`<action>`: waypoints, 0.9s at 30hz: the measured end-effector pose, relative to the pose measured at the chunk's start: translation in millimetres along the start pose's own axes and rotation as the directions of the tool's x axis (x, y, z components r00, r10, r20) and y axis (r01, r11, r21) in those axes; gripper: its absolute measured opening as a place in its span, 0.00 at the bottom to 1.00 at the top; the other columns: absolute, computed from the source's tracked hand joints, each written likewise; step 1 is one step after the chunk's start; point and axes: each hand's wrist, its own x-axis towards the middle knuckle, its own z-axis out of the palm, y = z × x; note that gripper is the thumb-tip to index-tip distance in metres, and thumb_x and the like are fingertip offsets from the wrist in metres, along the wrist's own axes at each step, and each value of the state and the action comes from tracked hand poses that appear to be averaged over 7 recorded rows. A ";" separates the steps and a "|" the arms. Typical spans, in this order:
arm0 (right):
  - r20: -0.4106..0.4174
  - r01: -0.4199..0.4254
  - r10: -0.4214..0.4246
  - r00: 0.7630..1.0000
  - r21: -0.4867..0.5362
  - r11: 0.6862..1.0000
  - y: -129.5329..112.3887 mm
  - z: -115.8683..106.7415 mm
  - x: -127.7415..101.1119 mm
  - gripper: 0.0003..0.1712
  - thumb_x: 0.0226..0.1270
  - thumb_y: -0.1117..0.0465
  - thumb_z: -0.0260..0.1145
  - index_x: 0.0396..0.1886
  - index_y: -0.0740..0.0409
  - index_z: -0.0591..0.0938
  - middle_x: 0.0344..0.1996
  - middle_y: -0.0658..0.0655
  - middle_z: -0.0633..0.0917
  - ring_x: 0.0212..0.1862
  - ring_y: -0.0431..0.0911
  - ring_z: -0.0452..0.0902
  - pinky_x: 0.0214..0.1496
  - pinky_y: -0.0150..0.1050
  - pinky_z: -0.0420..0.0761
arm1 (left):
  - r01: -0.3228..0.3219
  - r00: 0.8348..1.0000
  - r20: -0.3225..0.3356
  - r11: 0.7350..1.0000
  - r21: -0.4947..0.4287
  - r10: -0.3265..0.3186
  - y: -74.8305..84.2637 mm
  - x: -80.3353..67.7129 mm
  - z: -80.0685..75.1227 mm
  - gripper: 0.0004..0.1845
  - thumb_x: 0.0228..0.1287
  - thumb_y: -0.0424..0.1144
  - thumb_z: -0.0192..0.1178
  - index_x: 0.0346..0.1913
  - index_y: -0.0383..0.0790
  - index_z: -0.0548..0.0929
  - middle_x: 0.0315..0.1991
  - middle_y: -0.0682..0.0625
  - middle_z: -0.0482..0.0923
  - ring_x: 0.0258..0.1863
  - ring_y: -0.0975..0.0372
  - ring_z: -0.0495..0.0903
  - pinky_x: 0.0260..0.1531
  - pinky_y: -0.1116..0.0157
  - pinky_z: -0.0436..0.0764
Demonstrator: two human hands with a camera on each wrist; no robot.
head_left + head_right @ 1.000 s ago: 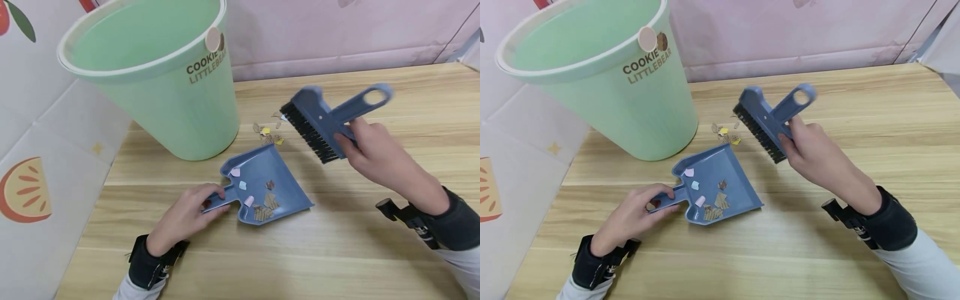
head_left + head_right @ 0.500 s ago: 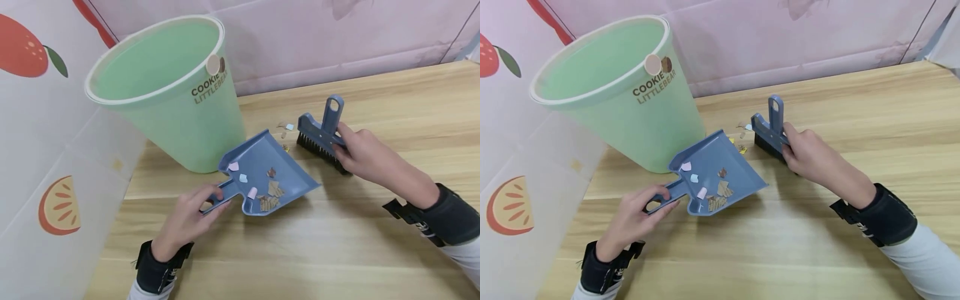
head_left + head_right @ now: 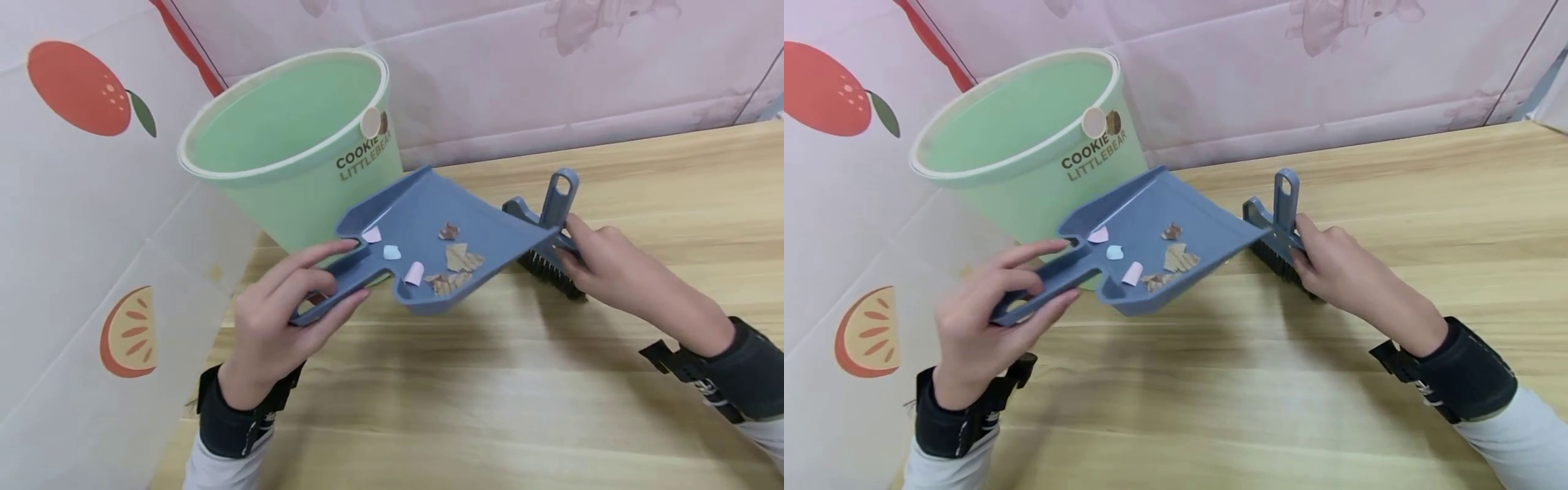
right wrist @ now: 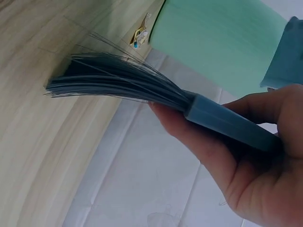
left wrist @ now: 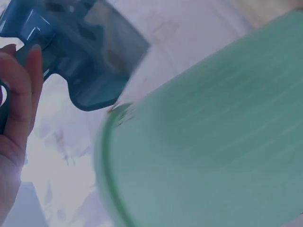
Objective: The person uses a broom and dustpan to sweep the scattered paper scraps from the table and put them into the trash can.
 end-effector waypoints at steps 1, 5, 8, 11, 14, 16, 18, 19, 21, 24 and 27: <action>-0.001 0.002 -0.002 1.000 -0.002 1.000 -0.1 0.5 0.6 0.21 0.68 0.72 0.55 0.59 0.66 0.64 0.15 0.50 0.74 0.14 0.39 0.63 0.14 0.33 0.63 | -0.007 1.000 -0.026 1.000 0.003 0.007 0.0 3.3 -2.8 0.18 0.63 0.42 0.65 0.22 0.33 0.73 0.43 0.41 0.84 0.33 0.55 0.85 0.31 0.69 0.79; -0.010 0.017 -0.017 1.000 -0.003 1.000 0.7 2.2 3.1 0.23 0.67 0.73 0.56 0.61 0.68 0.63 0.16 0.51 0.76 0.15 0.39 0.64 0.13 0.33 0.64 | -0.021 0.996 -0.092 1.000 0.011 0.022 -2.9 11.5 -13.1 0.18 0.60 0.42 0.67 0.23 0.32 0.75 0.40 0.42 0.85 0.34 0.52 0.85 0.36 0.70 0.79; -0.033 0.039 -0.039 0.999 -0.008 0.999 1.9 3.1 4.8 0.24 0.66 0.73 0.57 0.60 0.69 0.63 0.17 0.52 0.77 0.15 0.39 0.65 0.14 0.33 0.64 | -0.027 0.990 -0.141 0.999 0.018 0.029 -7.1 15.4 -19.1 0.18 0.57 0.42 0.70 0.22 0.32 0.76 0.36 0.43 0.86 0.31 0.53 0.85 0.37 0.71 0.79; -0.039 0.054 -0.055 0.998 -0.014 0.998 2.9 3.5 6.4 0.24 0.65 0.74 0.57 0.59 0.69 0.64 0.18 0.53 0.78 0.15 0.39 0.65 0.14 0.33 0.65 | -0.032 0.974 -0.226 0.999 0.009 0.033 -12.1 21.7 -22.8 0.19 0.51 0.39 0.74 0.20 0.32 0.74 0.33 0.41 0.86 0.30 0.53 0.85 0.36 0.70 0.78; -0.009 0.044 -0.044 0.999 -0.015 0.999 2.7 4.8 8.2 0.24 0.66 0.74 0.56 0.60 0.69 0.63 0.18 0.54 0.78 0.15 0.40 0.66 0.14 0.33 0.65 | -0.007 0.951 -0.309 0.999 0.031 0.016 -18.3 31.6 -25.4 0.21 0.46 0.36 0.76 0.18 0.31 0.71 0.33 0.41 0.86 0.31 0.52 0.84 0.36 0.69 0.78; 0.025 0.030 -0.030 0.999 -0.011 0.999 2.1 6.0 9.2 0.26 0.67 0.73 0.56 0.63 0.69 0.61 0.17 0.54 0.77 0.15 0.40 0.66 0.15 0.33 0.66 | 0.039 0.937 -0.348 0.997 0.069 -0.012 -23.1 38.2 -27.2 0.23 0.46 0.37 0.77 0.17 0.31 0.69 0.32 0.41 0.86 0.30 0.52 0.84 0.35 0.71 0.76; 0.052 0.021 -0.021 0.998 -0.004 1.000 1.5 7.6 10.1 0.27 0.68 0.72 0.55 0.64 0.70 0.60 0.17 0.53 0.77 0.15 0.40 0.66 0.15 0.33 0.66 | 0.096 0.923 -0.382 0.988 0.124 -0.042 -28.4 44.1 -29.6 0.25 0.45 0.38 0.77 0.17 0.29 0.69 0.31 0.43 0.86 0.27 0.52 0.82 0.33 0.74 0.73; 0.057 0.022 -0.022 0.998 0.000 1.000 1.2 8.4 10.6 0.27 0.68 0.72 0.55 0.65 0.69 0.59 0.17 0.53 0.77 0.16 0.40 0.66 0.15 0.33 0.67 | 0.127 0.916 -0.397 0.982 0.142 -0.061 -31.0 46.3 -30.9 0.25 0.45 0.39 0.77 0.17 0.29 0.69 0.31 0.44 0.86 0.27 0.52 0.82 0.31 0.75 0.70; 0.060 0.027 -0.027 0.998 0.007 1.000 0.8 10.4 11.7 0.28 0.68 0.72 0.55 0.65 0.69 0.59 0.18 0.53 0.78 0.15 0.39 0.67 0.15 0.33 0.67 | 0.177 0.900 -0.427 0.967 0.184 -0.084 -36.1 50.0 -34.6 0.27 0.46 0.41 0.77 0.17 0.27 0.68 0.30 0.45 0.86 0.26 0.51 0.81 0.30 0.75 0.67; 0.046 0.041 -0.041 0.998 0.009 0.999 1.3 12.5 13.0 0.28 0.67 0.73 0.56 0.64 0.69 0.59 0.18 0.54 0.79 0.16 0.39 0.68 0.15 0.33 0.67 | 0.247 0.878 -0.463 0.945 0.215 -0.124 -41.6 55.0 -39.1 0.28 0.47 0.44 0.77 0.19 0.25 0.69 0.31 0.47 0.86 0.29 0.52 0.82 0.31 0.74 0.68; 0.036 0.052 -0.053 0.998 0.010 0.999 2.2 13.1 13.8 0.29 0.67 0.73 0.56 0.65 0.68 0.58 0.19 0.56 0.80 0.16 0.39 0.68 0.15 0.32 0.67 | 0.308 0.847 -0.504 0.928 0.208 -0.168 -46.4 63.1 -43.0 0.27 0.46 0.46 0.77 0.21 0.27 0.72 0.30 0.49 0.86 0.29 0.57 0.83 0.33 0.76 0.74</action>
